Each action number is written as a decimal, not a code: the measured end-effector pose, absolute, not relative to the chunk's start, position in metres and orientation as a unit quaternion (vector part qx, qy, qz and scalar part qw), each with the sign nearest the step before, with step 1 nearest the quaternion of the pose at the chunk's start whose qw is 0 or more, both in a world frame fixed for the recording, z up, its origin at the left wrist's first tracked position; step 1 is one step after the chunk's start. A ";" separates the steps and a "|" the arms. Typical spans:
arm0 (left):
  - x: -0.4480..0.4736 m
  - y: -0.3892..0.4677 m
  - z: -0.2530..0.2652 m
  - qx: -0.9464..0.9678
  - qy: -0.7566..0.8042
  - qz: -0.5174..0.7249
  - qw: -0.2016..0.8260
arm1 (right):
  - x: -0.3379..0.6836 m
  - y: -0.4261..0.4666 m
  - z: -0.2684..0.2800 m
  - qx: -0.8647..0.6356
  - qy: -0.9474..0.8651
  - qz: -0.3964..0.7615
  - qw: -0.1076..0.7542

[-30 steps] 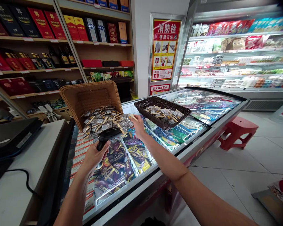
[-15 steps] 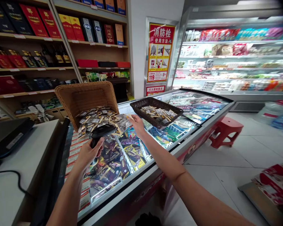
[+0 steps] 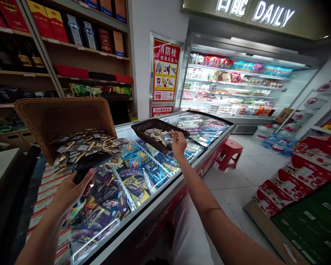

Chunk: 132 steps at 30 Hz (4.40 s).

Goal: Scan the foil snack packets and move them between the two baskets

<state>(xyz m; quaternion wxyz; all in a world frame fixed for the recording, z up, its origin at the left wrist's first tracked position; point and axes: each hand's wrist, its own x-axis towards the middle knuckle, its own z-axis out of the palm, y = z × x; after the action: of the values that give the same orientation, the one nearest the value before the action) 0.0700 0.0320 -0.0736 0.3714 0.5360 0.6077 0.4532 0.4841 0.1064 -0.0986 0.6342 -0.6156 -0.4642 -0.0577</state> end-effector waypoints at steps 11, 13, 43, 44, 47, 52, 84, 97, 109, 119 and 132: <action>0.073 0.027 -0.072 0.547 0.605 0.450 0.363 | 0.450 0.111 -0.109 -0.679 -0.472 -0.150 0.543; 0.073 0.027 -0.072 0.544 0.603 0.457 0.363 | 0.426 0.113 -0.103 -0.651 -0.513 -0.141 0.542; 0.062 0.037 -0.082 0.450 0.591 0.570 0.351 | 0.263 0.156 -0.123 -0.459 -0.810 0.044 0.361; 0.063 0.037 -0.082 0.451 0.593 0.566 0.352 | 0.270 0.155 -0.123 -0.468 -0.780 0.058 0.411; 0.066 0.036 -0.081 0.454 0.596 0.557 0.359 | 0.285 0.156 -0.130 -0.478 -0.675 0.159 0.538; 0.068 0.034 -0.079 0.455 0.603 0.550 0.357 | 0.293 0.173 -0.140 -0.439 -0.466 0.443 0.628; 0.064 0.039 -0.094 0.537 0.596 0.486 0.347 | 0.302 0.173 -0.134 -0.398 -0.399 0.513 0.647; 0.069 0.034 -0.087 0.531 0.594 0.493 0.350 | 0.301 0.176 -0.139 -0.398 -0.404 0.513 0.644; 0.067 0.036 -0.090 0.524 0.586 0.501 0.361 | 0.301 0.175 -0.138 -0.414 -0.420 0.515 0.622; 0.069 0.034 -0.089 0.542 0.591 0.486 0.348 | 0.300 0.175 -0.137 -0.415 -0.413 0.510 0.630; 0.076 0.027 -0.076 0.571 0.614 0.431 0.333 | 0.301 0.172 -0.139 -0.397 -0.429 0.493 0.645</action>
<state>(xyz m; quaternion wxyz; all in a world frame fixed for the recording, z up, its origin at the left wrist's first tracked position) 0.0759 0.0268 -0.0761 0.3328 0.5713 0.6141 0.4309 0.3013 0.1721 -0.1387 0.6447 -0.3973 -0.4286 0.4927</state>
